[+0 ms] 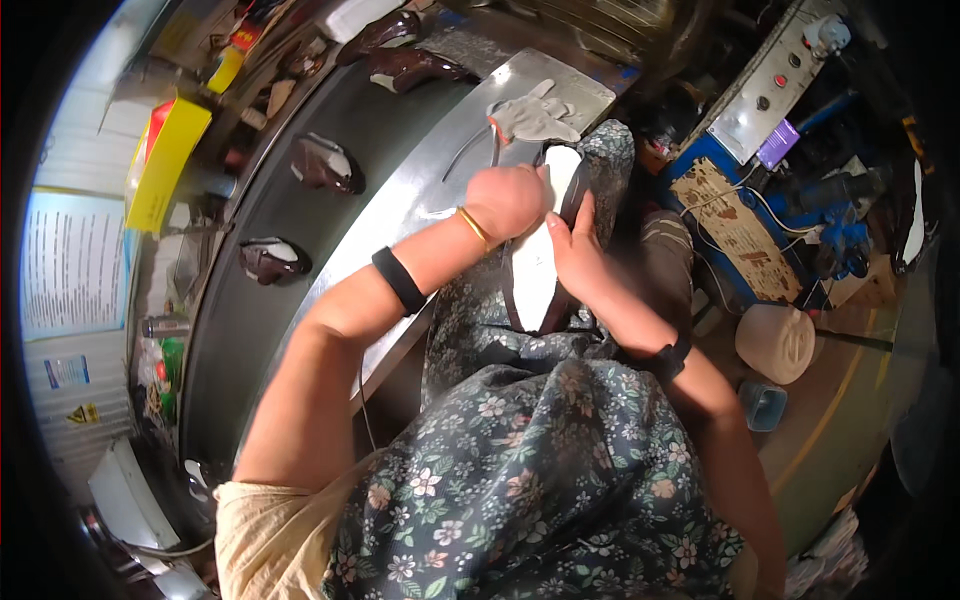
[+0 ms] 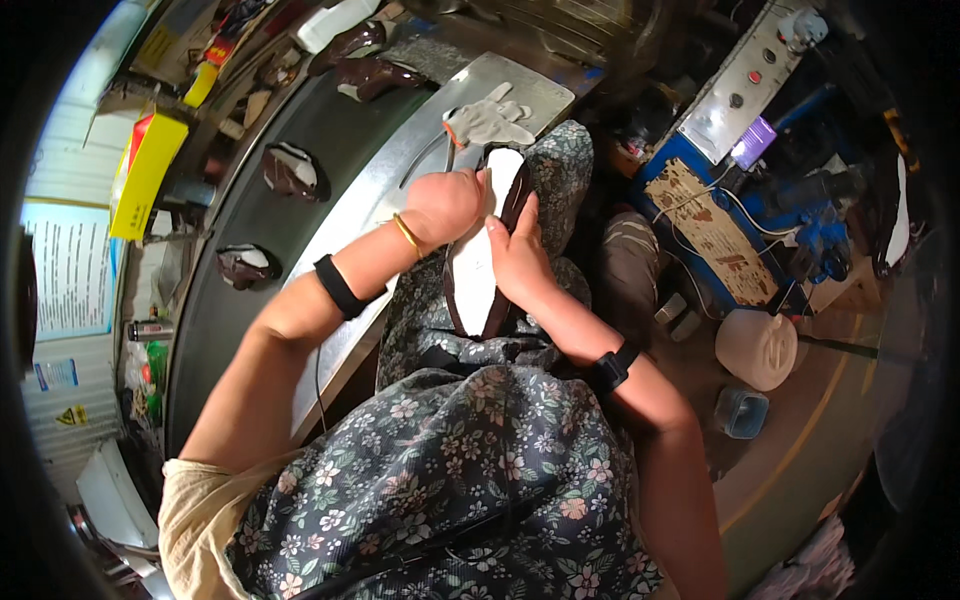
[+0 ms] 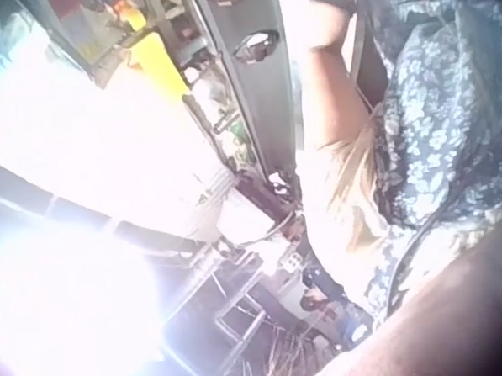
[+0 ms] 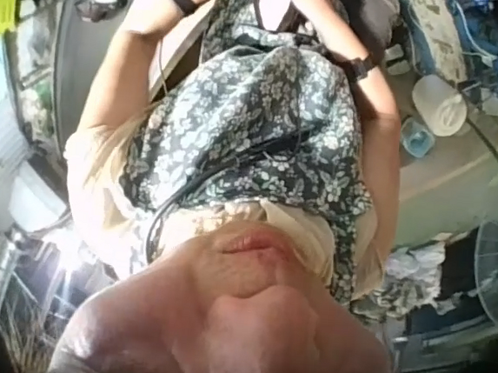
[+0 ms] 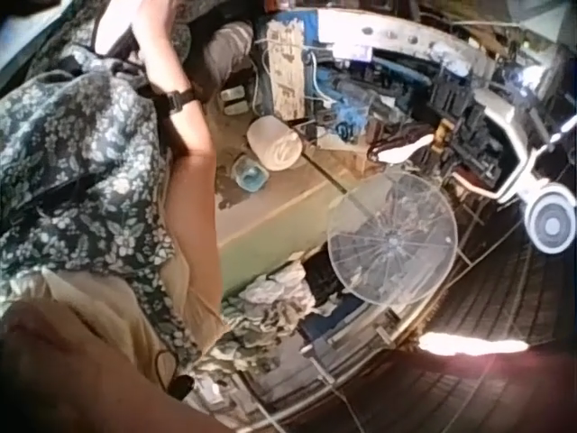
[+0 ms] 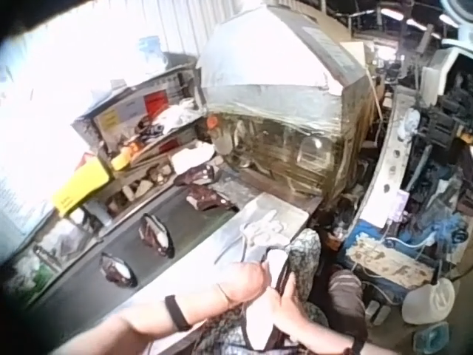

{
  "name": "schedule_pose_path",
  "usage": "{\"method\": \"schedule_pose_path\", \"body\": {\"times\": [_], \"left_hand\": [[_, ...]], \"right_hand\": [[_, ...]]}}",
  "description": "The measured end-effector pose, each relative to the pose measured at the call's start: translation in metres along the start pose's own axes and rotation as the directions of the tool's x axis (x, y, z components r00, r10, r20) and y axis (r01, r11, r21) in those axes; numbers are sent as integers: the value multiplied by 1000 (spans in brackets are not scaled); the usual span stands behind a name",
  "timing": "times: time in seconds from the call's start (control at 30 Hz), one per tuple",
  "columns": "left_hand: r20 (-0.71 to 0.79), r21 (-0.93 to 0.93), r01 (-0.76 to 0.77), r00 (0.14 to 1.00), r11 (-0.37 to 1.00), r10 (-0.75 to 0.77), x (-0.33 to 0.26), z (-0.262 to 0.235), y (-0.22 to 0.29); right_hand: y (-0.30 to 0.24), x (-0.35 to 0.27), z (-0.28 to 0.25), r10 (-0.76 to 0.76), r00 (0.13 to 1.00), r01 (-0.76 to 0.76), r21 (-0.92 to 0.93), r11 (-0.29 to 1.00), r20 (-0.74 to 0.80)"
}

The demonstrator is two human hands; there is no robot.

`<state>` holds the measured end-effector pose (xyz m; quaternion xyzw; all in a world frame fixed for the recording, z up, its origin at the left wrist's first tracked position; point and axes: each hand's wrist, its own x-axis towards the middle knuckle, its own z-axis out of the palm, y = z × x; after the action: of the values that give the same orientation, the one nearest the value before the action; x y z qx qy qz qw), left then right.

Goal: The recorder is assembling and inspecting shoe components on a factory assembly line.

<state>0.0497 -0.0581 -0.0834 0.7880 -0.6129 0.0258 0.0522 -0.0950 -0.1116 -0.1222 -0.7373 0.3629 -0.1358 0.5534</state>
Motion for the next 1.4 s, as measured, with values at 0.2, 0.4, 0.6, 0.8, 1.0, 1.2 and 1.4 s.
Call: {"method": "schedule_pose_path", "body": {"times": [0.2,0.4,0.6,0.8,1.0,1.2,1.4], "left_hand": [[157,-337,402,916,851,-370,-63,14,28],[298,-683,513,845,519,-444,-62,38,6],[355,-627,533,845,568,-400,41,34,-29],[134,-117,186,976,976,-170,47,10,-6],[511,-611,401,858,683,-46,-23,3,-14],[398,-904,422,889,69,-226,-84,25,44],[378,-848,354,926,394,-19,-93,49,54]], "right_hand": [[16,-13,10,-110,992,113,49,992,-55],[16,-12,-11,-40,996,29,149,988,75],[36,113,-51,265,964,-264,267,927,33],[-20,107,-33,-393,918,236,-727,645,-51],[36,126,-48,-282,958,255,270,928,63],[36,131,-32,-76,997,74,555,829,-20],[24,108,-32,-91,994,107,616,780,-58]]}}
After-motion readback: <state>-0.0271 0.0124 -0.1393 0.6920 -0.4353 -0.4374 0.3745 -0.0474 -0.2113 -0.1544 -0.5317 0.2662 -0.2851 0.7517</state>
